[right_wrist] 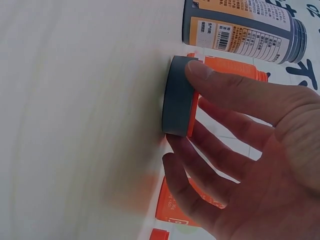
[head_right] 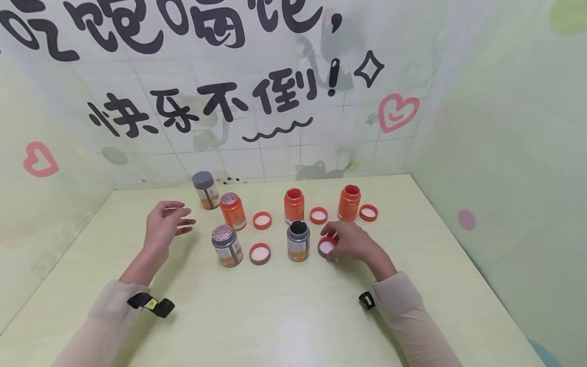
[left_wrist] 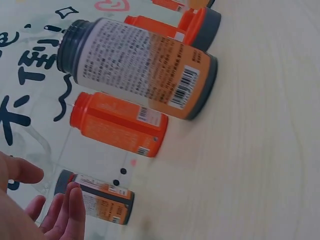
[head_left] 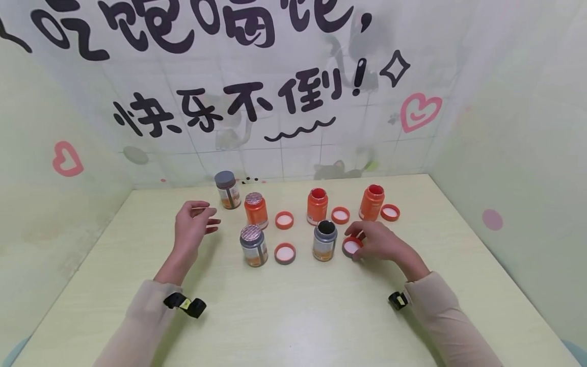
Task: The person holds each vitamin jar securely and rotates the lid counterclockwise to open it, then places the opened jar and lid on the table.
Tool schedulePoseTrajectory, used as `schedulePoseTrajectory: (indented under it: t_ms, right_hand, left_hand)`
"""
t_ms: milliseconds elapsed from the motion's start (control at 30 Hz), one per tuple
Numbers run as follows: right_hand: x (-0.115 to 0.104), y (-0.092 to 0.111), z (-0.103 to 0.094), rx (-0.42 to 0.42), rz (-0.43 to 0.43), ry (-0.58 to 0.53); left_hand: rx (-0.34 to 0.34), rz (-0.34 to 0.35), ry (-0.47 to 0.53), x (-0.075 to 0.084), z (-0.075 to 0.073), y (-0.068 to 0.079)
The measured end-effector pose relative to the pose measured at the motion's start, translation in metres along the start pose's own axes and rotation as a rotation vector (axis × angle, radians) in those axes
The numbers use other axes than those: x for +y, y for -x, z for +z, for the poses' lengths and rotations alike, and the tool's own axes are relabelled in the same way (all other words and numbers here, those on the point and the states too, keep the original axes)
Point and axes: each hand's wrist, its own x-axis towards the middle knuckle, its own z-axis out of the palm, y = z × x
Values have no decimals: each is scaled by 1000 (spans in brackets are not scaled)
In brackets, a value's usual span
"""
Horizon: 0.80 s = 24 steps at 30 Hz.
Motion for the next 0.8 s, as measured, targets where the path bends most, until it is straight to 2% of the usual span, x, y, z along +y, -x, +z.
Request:
schedulePoseTrajectory:
  t_ms: [133,367,467,633,800]
  right_hand:
    - [0,1,-1,-13,-3,-2]
    - [-2,10,-10,-27,-27,-19]
    - [-4,16,-18,-18,-64,-14]
    - [-12,29,-33,-6,-145,-20]
    - [-24,42,-44,7,-190,-18]
  left_hand:
    - [9,-16,-29,-13,2,-15]
    - [29,-22,-171,-22,12,-47]
    - [9,-3,-216,-22,20,-60]
    - [-25,87,-246,-25,30,-78]
    - [-73,95,-241,-28,38,-92]
